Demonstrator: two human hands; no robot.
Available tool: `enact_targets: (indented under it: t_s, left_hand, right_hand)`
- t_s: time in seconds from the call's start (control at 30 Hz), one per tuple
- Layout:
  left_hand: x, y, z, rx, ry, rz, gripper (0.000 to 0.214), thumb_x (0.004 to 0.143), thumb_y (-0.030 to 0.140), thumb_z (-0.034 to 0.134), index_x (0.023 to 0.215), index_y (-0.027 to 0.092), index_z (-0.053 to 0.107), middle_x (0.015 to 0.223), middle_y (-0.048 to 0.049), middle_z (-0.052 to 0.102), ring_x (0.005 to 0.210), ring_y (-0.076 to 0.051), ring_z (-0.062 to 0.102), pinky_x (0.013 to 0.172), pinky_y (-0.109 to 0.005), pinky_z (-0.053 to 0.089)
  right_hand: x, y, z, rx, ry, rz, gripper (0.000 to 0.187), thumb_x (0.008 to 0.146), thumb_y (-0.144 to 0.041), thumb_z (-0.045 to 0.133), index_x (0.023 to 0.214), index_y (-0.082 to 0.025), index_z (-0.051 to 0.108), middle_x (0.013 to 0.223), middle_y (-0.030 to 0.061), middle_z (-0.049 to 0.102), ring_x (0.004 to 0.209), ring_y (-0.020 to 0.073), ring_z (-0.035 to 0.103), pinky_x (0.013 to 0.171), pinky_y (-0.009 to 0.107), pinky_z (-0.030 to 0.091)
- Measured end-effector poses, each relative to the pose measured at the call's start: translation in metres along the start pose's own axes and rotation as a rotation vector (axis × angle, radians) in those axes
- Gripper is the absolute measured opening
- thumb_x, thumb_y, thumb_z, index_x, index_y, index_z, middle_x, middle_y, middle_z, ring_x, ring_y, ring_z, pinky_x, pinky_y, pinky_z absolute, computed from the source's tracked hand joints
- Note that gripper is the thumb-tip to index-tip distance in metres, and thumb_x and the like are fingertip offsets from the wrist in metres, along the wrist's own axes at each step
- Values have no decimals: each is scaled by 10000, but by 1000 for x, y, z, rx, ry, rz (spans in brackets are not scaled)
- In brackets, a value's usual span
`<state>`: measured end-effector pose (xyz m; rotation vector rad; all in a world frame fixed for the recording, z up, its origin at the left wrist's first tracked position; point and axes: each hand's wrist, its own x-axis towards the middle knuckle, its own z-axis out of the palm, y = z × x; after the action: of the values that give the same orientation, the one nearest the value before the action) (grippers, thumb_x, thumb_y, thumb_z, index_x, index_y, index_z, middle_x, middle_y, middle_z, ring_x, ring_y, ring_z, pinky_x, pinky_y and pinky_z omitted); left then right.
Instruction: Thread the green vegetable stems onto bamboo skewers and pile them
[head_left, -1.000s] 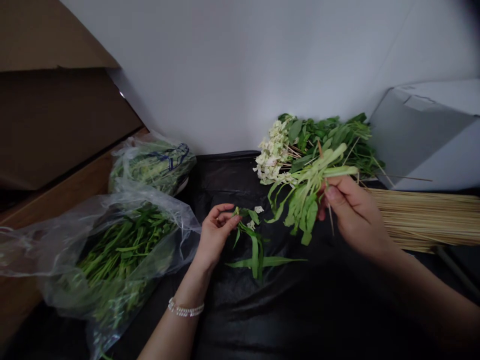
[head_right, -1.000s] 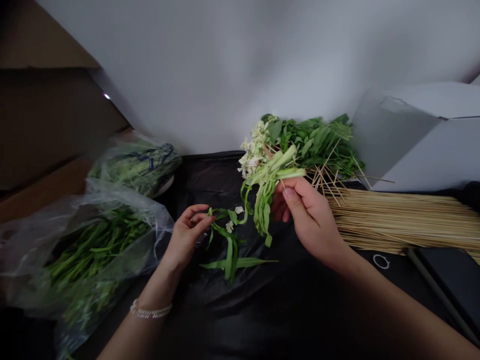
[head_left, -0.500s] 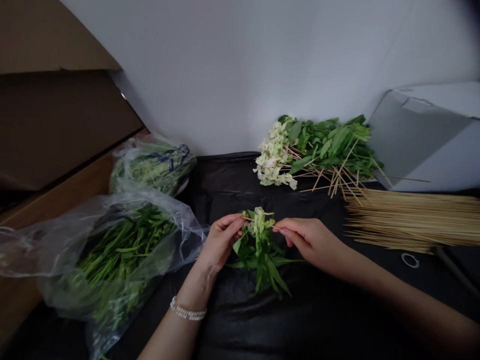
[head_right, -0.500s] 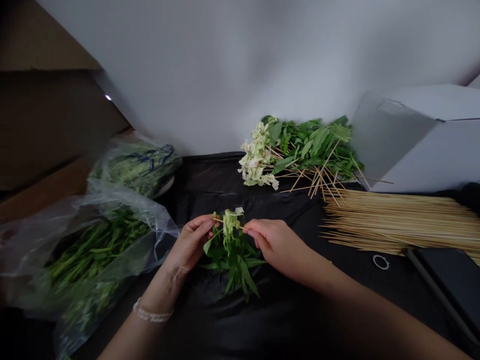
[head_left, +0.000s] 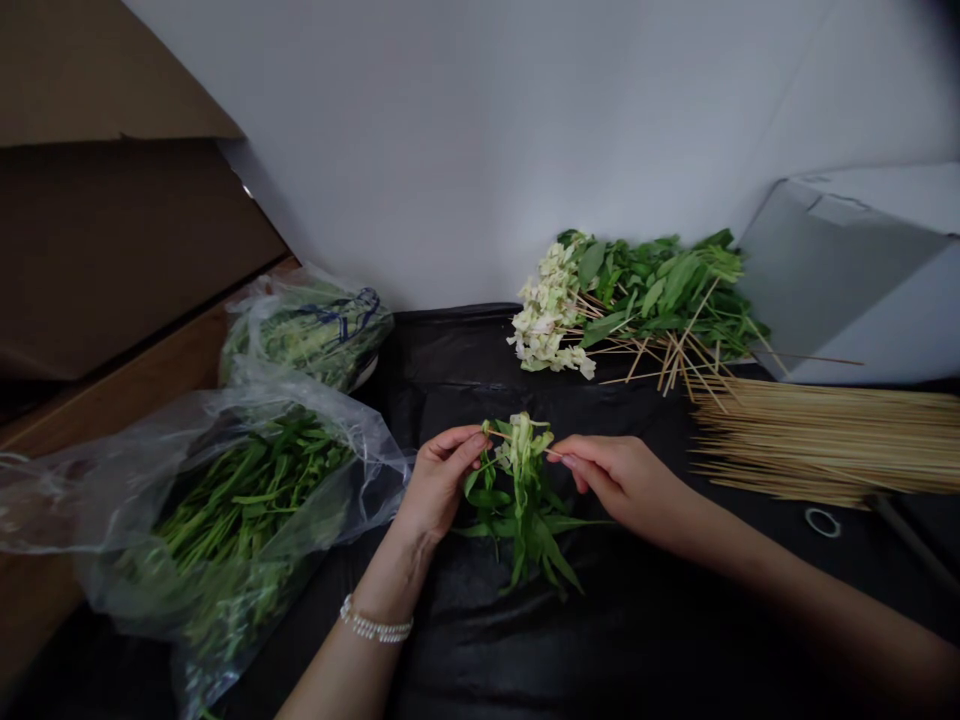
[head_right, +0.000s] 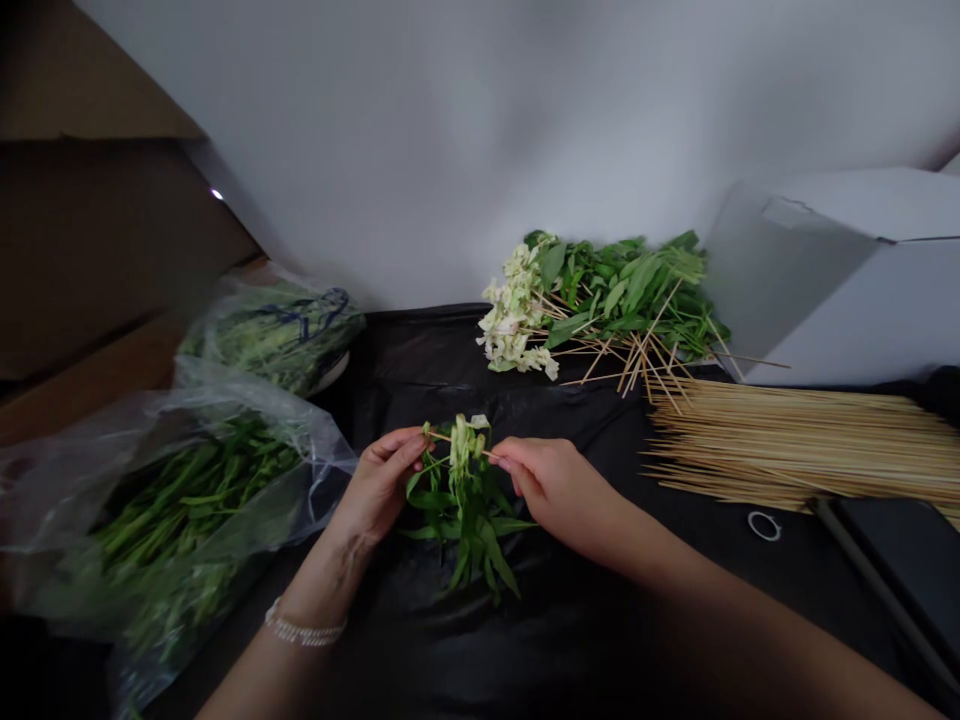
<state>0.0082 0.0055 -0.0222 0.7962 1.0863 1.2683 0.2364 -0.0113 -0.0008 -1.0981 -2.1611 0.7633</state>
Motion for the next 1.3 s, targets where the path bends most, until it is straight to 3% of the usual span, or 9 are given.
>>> enact_targets:
  t_s: [0.4,0.73,0.97,1.13,1.2,1.3]
  left_hand:
    - [0,-3,-3,101,30,83,210,597,296,878,767,205,795,716,2,740,577,-59,546,573,-168,443]
    - [1,-3,-3,149,38,122,194,617,291,861,784,217,796,825,-23,768,681,-103,628,654,-207,491]
    - [-2,-2,-1,186,9,132,186,616,275,861,776,208,795,821,-25,769,716,-112,649,716,-215,507]
    - [-4,-4,-1,215,-94,82,154,633,289,855,744,205,789,798,-31,757,710,-130,646,711,-239,506]
    - [-3,-6,-2,233,-129,112,155,658,320,842,750,206,791,845,-43,750,767,-154,652,757,-263,506]
    - [-4,-6,-4,299,-158,242,270,804,459,699,860,215,800,1034,-91,724,1022,-228,627,926,-333,467]
  right_hand:
    - [0,0,0,-8,-14,13,275,924,-176,386,923,-167,661,649,-6,590,596,120,537,608,246,392]
    - [-1,1,1,-13,-14,24,273,937,-198,395,918,-180,666,661,-3,603,601,122,537,609,254,388]
    - [-1,-1,1,-14,-31,35,279,949,-216,393,924,-184,669,659,1,604,603,129,542,611,263,393]
    - [-1,-3,3,20,-44,22,266,940,-200,407,910,-188,671,674,6,619,614,129,551,616,262,406]
    - [0,-4,3,40,-44,27,259,939,-199,414,907,-191,671,670,2,616,610,126,548,612,258,404]
    - [0,-4,3,65,-41,31,256,944,-199,414,913,-191,668,655,-9,601,593,117,540,601,248,397]
